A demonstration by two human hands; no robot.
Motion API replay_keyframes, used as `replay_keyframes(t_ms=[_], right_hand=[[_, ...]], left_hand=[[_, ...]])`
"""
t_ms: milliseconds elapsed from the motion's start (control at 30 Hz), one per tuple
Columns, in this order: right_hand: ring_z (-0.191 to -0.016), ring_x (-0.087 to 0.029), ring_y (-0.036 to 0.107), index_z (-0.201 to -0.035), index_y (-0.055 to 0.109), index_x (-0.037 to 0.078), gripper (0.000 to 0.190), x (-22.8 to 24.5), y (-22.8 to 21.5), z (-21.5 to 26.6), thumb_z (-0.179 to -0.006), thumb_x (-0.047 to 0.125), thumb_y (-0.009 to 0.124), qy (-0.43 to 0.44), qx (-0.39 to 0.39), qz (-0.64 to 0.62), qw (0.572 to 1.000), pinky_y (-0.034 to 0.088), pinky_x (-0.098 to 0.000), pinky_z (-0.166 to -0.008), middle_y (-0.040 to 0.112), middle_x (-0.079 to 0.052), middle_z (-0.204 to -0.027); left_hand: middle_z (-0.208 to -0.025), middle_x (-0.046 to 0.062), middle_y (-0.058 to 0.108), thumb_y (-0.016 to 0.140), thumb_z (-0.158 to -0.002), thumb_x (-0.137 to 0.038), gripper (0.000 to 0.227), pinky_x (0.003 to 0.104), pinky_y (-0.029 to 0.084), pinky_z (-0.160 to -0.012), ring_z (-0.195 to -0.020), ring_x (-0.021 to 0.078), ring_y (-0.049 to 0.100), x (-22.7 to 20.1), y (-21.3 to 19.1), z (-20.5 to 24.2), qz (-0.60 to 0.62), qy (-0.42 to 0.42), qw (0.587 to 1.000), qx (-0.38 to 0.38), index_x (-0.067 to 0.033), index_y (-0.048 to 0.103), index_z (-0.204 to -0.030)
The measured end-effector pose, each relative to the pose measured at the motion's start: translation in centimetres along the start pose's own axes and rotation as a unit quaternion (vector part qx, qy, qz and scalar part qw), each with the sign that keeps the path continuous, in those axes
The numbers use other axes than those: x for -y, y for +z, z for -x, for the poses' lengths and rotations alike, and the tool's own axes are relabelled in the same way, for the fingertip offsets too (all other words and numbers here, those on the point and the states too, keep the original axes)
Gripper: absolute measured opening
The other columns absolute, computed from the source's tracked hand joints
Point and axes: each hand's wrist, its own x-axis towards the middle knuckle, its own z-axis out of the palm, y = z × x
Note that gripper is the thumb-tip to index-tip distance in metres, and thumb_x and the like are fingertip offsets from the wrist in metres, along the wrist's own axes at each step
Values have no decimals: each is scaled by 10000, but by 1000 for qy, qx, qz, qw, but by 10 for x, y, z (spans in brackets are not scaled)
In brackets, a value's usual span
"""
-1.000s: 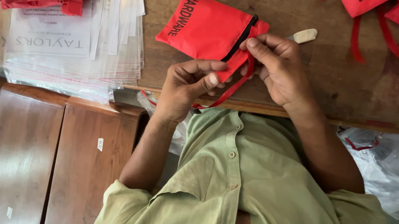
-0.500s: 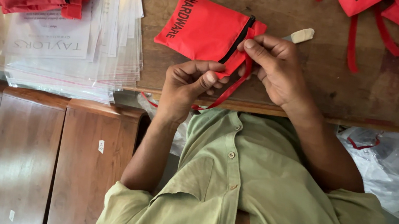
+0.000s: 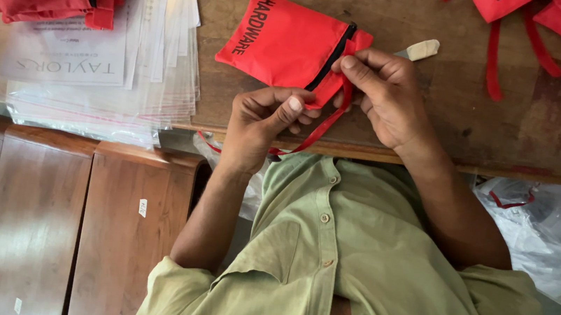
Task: Assembling small red fabric bags by inserting wooden sticks and folding the fabric.
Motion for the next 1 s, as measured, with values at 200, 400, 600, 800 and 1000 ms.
replay_keyframes(t_ms=[200, 400, 600, 800, 1000], right_hand=[[-743, -137, 668, -1101, 692, -31, 191, -1, 0, 0, -1091, 148, 624, -7, 2, -5, 1000, 536, -276, -676, 697, -75, -943], [-737, -136, 665, -1101, 692, -31, 192, -1, 0, 1, -1091, 148, 623, -10, 2, 4, 1000, 531, -274, -674, 695, -75, -943], [-743, -131, 661, -1103, 692, -30, 189, -2, 0, 1, -1097, 146, 625, -10, 0, 0, 1000, 530, -270, -676, 690, -73, -936], [-747, -129, 667, -1108, 693, -29, 184, -2, -1, 1, -1094, 142, 626, -9, -1, -3, 1000, 535, -266, -675, 694, -73, -936], [-723, -137, 673, -1098, 695, -25, 188, 0, 1, 1, -1091, 148, 620, -12, 0, 16, 1000, 535, -266, -655, 704, -76, -945]], left_hand=[[-959, 92, 795, 714, -1007, -198, 259, 251, 577, -737, -821, 97, 699, -1, 1, 0, -13, 1, 1000, -5, 13, 755, -1151], [-950, 81, 792, 705, -1014, -220, 263, 237, 564, -706, -798, 85, 684, -1, 1, 1, -21, -6, 1000, -11, 4, 762, -1139], [-952, 74, 791, 692, -1033, -234, 272, 230, 555, -722, -783, 74, 665, 1, 1, 0, -25, 10, 1000, -4, 8, 766, -1133], [-945, 72, 794, 695, -1028, -218, 259, 234, 559, -736, -786, 77, 674, 0, 1, 0, -30, 13, 999, -5, 8, 767, -1133], [-922, 59, 783, 714, -1010, -192, 241, 235, 565, -715, -776, 78, 676, -1, 1, 1, -19, 2, 1000, -11, 0, 769, -1144]])
